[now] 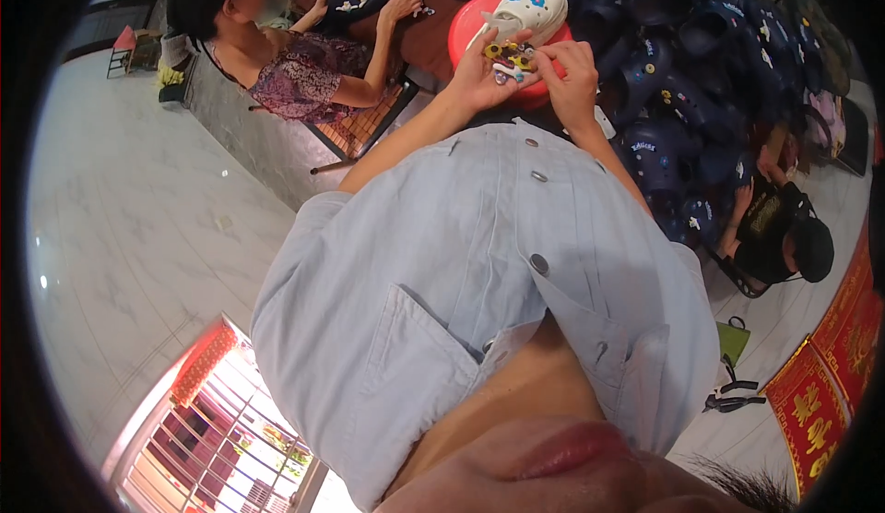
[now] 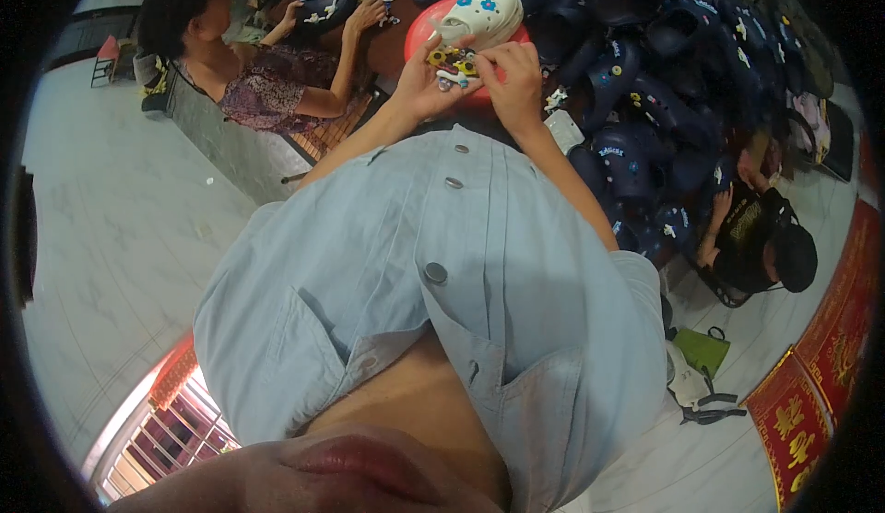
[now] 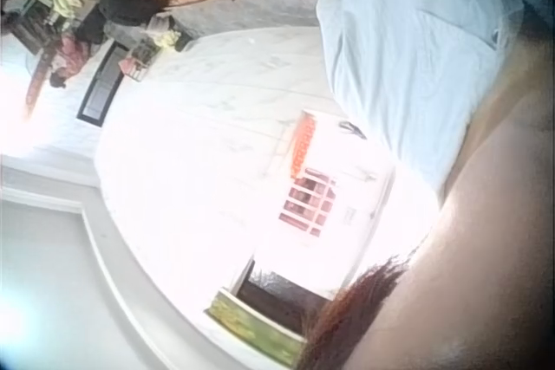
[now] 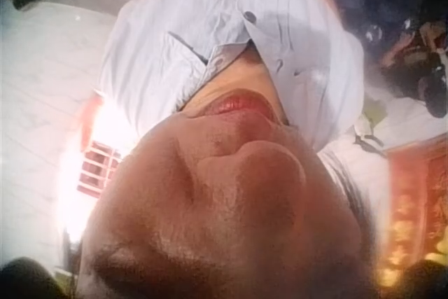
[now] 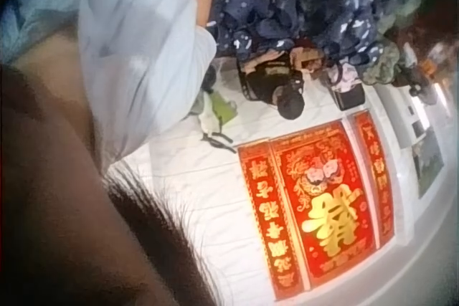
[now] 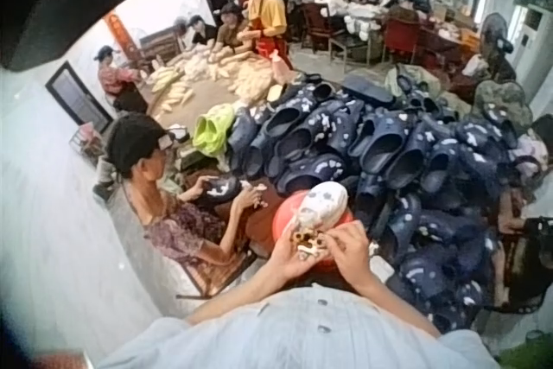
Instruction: Attaching decorative charms or pins to the holes of plastic clog-style shoes.
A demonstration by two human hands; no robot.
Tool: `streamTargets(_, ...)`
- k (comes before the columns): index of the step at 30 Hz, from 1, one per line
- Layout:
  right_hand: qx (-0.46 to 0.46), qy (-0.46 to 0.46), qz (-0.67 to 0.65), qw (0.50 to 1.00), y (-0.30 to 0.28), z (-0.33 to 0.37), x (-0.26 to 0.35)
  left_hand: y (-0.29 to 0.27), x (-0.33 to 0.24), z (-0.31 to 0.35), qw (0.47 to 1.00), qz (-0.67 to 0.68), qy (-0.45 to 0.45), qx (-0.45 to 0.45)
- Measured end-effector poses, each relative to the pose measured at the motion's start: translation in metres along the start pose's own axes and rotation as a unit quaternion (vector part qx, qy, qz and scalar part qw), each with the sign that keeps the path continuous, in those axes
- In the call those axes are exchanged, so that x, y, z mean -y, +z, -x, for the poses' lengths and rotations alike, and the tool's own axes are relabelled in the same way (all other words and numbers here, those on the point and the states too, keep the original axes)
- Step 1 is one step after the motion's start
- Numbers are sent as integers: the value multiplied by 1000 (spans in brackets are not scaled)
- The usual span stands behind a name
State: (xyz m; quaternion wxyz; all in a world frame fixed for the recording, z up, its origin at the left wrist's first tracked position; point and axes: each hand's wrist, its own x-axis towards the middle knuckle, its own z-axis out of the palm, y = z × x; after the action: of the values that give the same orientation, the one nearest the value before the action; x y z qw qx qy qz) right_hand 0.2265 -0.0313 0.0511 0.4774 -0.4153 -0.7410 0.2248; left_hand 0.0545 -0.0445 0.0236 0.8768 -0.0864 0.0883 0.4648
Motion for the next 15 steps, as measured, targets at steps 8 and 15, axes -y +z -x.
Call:
streamTargets(8, -2, -16, 30, 999, 9, -1, 8, -1, -19, -8, 997, 19, -65, 40)
streamTargets(15, -60, -25, 62, 996, -5, -1, 7, 7, -23, -18, 995, -21, -75, -63)
